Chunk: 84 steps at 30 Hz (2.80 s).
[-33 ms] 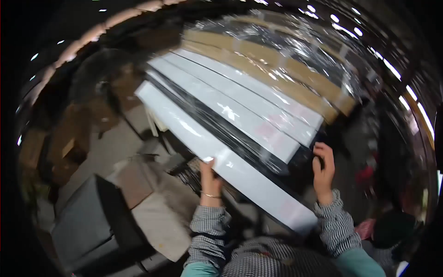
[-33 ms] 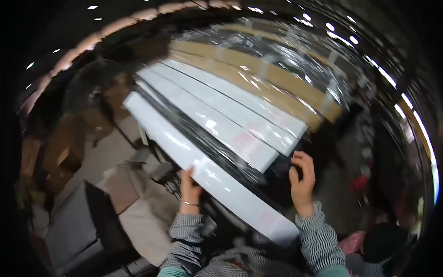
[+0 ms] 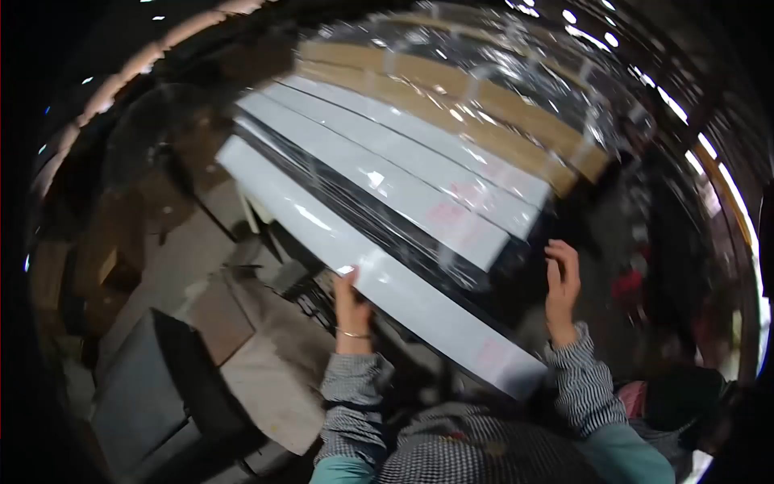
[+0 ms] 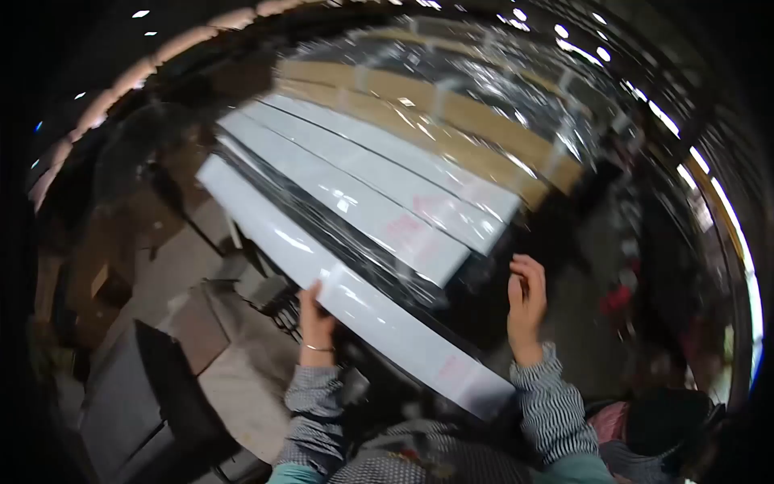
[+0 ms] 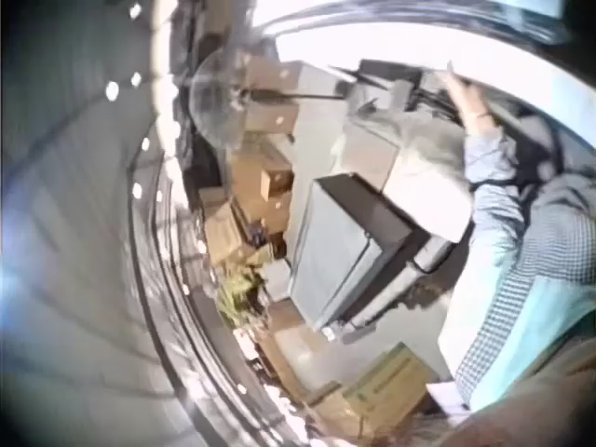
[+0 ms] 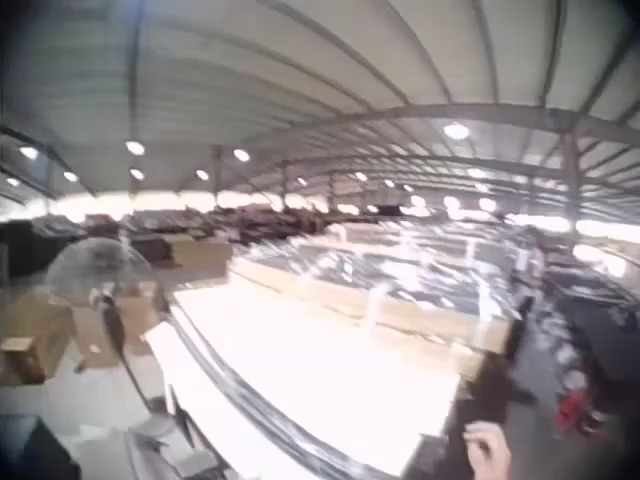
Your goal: The recorder is organizing and stacking long, wrapped building components or decorative panels in a warehouse environment.
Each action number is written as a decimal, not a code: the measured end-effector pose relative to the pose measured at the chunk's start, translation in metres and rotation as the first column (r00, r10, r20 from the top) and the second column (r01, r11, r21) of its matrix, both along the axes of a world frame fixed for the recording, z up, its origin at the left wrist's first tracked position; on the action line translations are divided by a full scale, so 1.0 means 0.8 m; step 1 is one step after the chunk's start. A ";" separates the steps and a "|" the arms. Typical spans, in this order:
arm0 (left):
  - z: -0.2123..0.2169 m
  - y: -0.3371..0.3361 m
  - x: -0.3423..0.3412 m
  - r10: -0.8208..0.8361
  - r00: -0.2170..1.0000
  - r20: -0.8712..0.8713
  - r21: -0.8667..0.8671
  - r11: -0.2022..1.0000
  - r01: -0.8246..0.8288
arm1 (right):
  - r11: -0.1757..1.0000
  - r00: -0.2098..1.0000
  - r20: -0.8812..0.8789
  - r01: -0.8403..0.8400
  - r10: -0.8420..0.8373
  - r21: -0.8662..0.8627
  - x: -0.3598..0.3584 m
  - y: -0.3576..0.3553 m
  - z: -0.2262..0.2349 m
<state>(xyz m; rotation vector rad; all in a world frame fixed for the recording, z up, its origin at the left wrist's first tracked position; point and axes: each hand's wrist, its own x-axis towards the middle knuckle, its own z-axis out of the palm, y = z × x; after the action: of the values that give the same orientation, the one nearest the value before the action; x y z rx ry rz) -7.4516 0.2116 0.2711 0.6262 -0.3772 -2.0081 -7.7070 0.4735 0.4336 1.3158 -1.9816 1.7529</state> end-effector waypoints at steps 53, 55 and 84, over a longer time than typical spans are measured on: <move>-0.072 -0.099 0.058 0.444 0.893 -0.070 0.019 0.896 -0.444 | 0.847 0.640 -0.574 -0.265 0.512 0.461 0.049 -0.275 0.022; -0.049 -0.059 0.053 0.505 0.863 0.030 -0.071 0.862 -0.502 | 0.840 0.640 -0.560 -0.293 0.527 0.456 0.050 -0.267 0.016; 0.041 0.410 -0.201 0.351 0.935 -0.043 0.080 0.934 -0.347 | 0.674 0.649 -0.533 0.042 0.543 0.738 -0.177 0.220 0.053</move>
<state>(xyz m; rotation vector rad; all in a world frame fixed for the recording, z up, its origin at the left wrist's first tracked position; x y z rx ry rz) -7.6124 0.5393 0.3037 0.6306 -0.1467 -1.6977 -7.8484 0.6491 0.4757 2.1909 -2.0006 0.2370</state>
